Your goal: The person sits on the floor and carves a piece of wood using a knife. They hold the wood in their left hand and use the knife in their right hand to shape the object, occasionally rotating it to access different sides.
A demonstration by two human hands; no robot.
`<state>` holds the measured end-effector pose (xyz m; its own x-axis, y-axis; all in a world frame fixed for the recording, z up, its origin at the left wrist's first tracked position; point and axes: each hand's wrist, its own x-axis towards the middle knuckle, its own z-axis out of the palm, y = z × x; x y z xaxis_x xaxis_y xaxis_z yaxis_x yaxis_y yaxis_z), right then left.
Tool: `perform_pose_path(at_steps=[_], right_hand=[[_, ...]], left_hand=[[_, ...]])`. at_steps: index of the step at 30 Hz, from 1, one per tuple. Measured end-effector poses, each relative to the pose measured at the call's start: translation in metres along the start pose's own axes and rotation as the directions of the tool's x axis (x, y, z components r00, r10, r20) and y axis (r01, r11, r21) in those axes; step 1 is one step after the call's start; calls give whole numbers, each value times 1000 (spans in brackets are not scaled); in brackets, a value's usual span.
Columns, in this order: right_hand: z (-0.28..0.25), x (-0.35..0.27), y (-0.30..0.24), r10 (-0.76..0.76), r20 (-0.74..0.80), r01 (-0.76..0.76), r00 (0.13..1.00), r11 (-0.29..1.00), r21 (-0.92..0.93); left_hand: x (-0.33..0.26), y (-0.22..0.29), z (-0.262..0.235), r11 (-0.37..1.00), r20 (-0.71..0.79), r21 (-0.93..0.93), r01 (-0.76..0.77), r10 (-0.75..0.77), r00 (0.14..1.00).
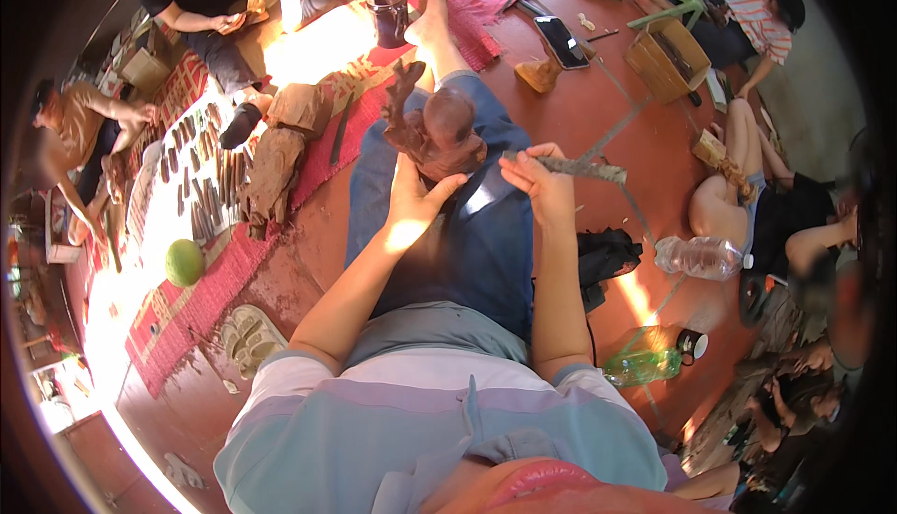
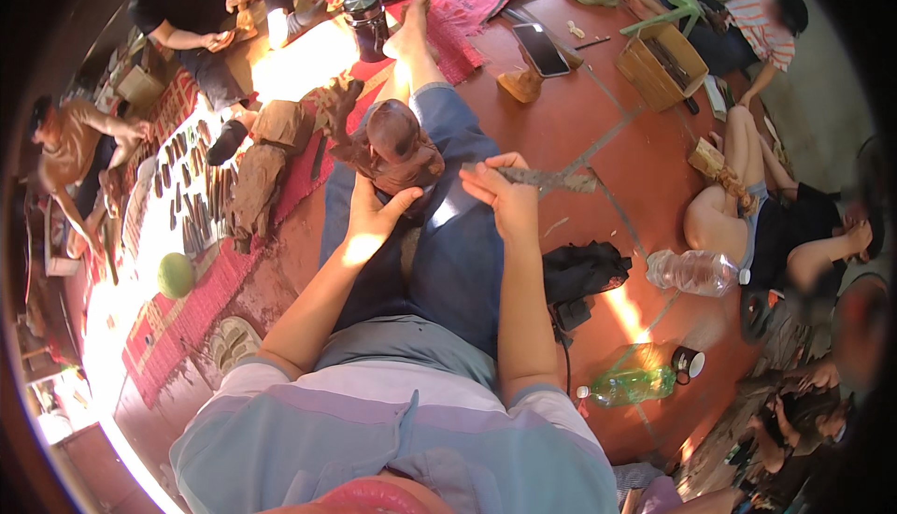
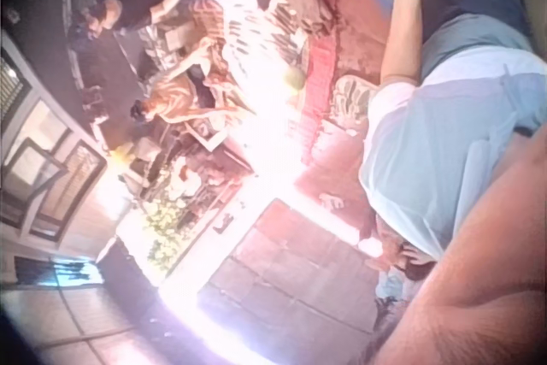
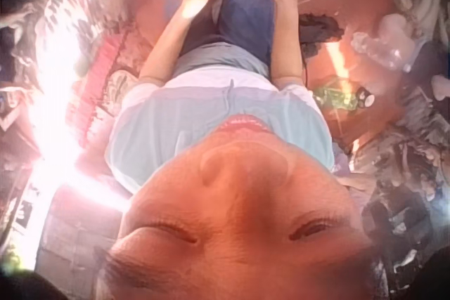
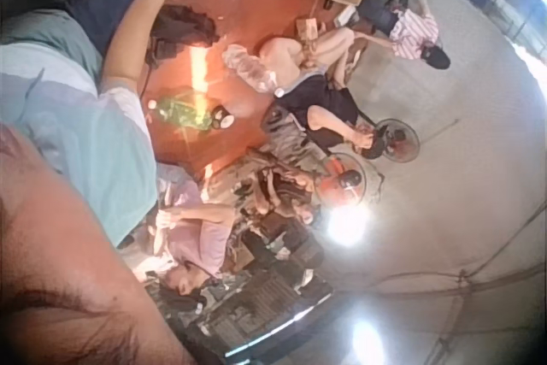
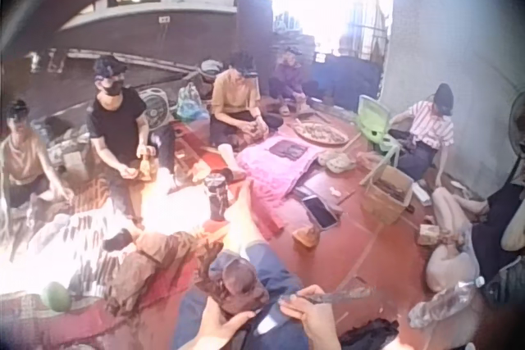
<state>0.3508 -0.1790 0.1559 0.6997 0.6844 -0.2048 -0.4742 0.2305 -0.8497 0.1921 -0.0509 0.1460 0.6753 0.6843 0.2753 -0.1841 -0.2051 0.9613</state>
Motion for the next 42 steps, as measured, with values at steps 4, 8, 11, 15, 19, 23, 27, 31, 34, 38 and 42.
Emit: perform_pose_path(at_steps=[4, 8, 11, 15, 19, 23, 27, 31, 34, 38, 42], right_hand=[[-13, -10, 37, 10, -79, -2, 997, 995, 96], [-17, -13, 47, -40, -146, 58, 988, 991, 117], [-16, -15, 46, -35, -137, 51, 990, 993, 110], [-16, -15, 47, -73, -125, 83, 989, 993, 82], [-14, -18, 51, -129, -132, 136, 983, 990, 46], [-27, -16, 55, -169, -136, 178, 976, 982, 57], [-24, -16, 57, -160, -141, 174, 977, 980, 92], [-17, -22, 53, -148, -174, 152, 974, 988, 11], [-14, -26, 51, -133, -177, 137, 975, 990, 14], [0, -46, 23, -136, -29, 138, 990, 987, 80], [35, -67, -17, -210, 203, 187, 956, 974, 129]], left_hand=[[-16, -4, -9, 965, 36, 260, -37, 29, 999], [-67, 2, -4, 826, 129, 533, -182, 133, 983], [-78, 36, 3, 596, 412, 636, -490, 274, 869], [-34, 55, 21, 535, 176, 799, -276, 231, 957], [-35, 30, 49, 331, 287, 892, -309, 117, 951], [-41, 24, 63, 318, 371, 864, -390, 119, 921], [-20, 41, 52, 202, 407, 876, -439, 180, 895], [-15, 38, 34, 365, 619, 683, -633, 172, 766], [-33, 40, 10, 921, 678, 347, -178, -116, 726], [-43, 35, -26, 733, 492, -227, 642, -482, 725], [-21, 52, -43, 156, 537, -749, 645, -429, 727]])
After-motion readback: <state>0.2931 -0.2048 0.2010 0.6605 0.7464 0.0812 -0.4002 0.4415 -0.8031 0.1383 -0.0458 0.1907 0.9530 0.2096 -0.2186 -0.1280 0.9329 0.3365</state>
